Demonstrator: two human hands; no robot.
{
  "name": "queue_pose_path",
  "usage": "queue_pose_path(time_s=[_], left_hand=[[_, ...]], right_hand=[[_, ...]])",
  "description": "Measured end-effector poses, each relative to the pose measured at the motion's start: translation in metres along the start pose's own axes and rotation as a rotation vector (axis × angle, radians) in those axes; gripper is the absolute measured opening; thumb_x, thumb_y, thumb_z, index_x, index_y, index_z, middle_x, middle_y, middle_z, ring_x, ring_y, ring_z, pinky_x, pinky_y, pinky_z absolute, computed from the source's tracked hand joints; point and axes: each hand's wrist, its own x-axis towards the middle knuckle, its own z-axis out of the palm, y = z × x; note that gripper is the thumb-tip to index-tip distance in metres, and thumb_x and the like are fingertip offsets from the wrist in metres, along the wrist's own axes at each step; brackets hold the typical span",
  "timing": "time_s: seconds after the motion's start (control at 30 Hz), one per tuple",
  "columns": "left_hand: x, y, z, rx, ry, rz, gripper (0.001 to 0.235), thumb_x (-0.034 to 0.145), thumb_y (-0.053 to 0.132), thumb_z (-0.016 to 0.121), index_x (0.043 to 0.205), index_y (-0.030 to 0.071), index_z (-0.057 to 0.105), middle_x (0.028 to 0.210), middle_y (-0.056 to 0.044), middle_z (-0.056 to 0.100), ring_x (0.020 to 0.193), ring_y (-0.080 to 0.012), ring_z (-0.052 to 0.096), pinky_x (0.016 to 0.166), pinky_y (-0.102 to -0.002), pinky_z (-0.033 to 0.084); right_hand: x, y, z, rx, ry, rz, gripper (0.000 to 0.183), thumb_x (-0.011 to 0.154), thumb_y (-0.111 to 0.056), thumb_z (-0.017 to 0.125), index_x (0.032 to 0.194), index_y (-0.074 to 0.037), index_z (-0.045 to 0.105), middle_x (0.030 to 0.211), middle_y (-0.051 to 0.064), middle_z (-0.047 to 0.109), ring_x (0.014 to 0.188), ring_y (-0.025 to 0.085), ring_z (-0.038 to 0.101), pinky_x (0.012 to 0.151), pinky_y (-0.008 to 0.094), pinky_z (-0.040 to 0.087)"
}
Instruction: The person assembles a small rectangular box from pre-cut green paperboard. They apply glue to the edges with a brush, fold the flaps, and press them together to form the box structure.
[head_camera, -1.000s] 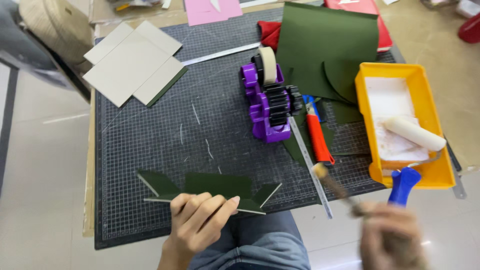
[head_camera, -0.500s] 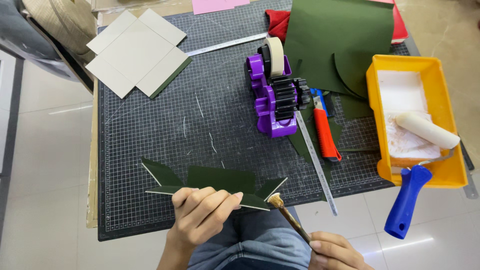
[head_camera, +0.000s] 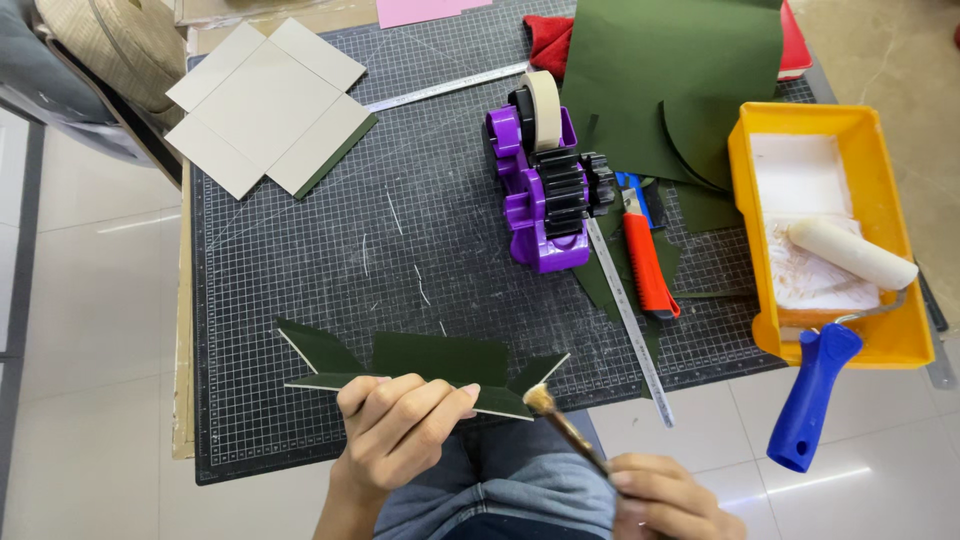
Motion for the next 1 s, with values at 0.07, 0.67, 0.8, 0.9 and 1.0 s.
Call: queue_pose_path(time_s=[0.07,0.67,0.8,0.9,1.0], left_hand=[[0.0,0.0,0.0,0.001,-0.002,-0.005,0.012,0.093,0.018,0.074,0.104,0.02,0.072,0.091,0.012,0.065,0.075,-0.0051,0.057,0.087,-0.027,0.034],[-0.001,-0.002,0.002,0.034,0.017,0.029,0.012,0.093,0.023,0.073,0.105,0.02,0.072,0.09,0.012,0.065,0.075,-0.0056,0.056,0.086,-0.027,0.033],[-0.003,-0.001,0.001,0.036,0.007,0.022,0.012,0.094,0.024,0.073,0.104,0.02,0.071,0.091,0.011,0.065,0.077,-0.0064,0.057,0.087,-0.027,0.033],[-0.004,-0.001,0.002,0.047,0.019,0.032,0.013,0.093,0.024,0.074,0.104,0.019,0.071,0.09,0.012,0.064,0.076,-0.0061,0.056,0.087,-0.028,0.033],[-0.005,0.0,0.002,0.049,0.002,0.016,0.013,0.093,0.025,0.075,0.104,0.02,0.071,0.091,0.012,0.064,0.076,-0.0061,0.056,0.087,-0.029,0.033]], right_hand=[[0.003,-0.002,-0.003,-0.049,-0.075,0.012,0.026,0.074,0.009,0.074,0.089,-0.003,0.057,0.098,0.015,0.072,0.092,0.031,0.077,0.083,0.041,0.066],[0.022,0.0,-0.02,-0.069,-0.159,0.06,0.027,0.077,0.007,0.075,0.094,-0.003,0.057,0.104,0.016,0.069,0.097,0.032,0.074,0.086,0.041,0.062],[0.016,0.0,-0.013,-0.06,-0.144,0.023,0.027,0.076,0.01,0.075,0.092,-0.005,0.059,0.1,0.013,0.072,0.092,0.028,0.077,0.084,0.041,0.065],[0.024,0.004,-0.024,-0.129,-0.145,0.124,0.027,0.077,0.01,0.074,0.095,-0.003,0.058,0.104,0.017,0.07,0.095,0.032,0.075,0.083,0.042,0.062],[0.025,0.008,-0.03,-0.107,-0.103,0.137,0.026,0.08,0.009,0.071,0.099,-0.004,0.058,0.108,0.016,0.068,0.101,0.033,0.073,0.086,0.044,0.061]])
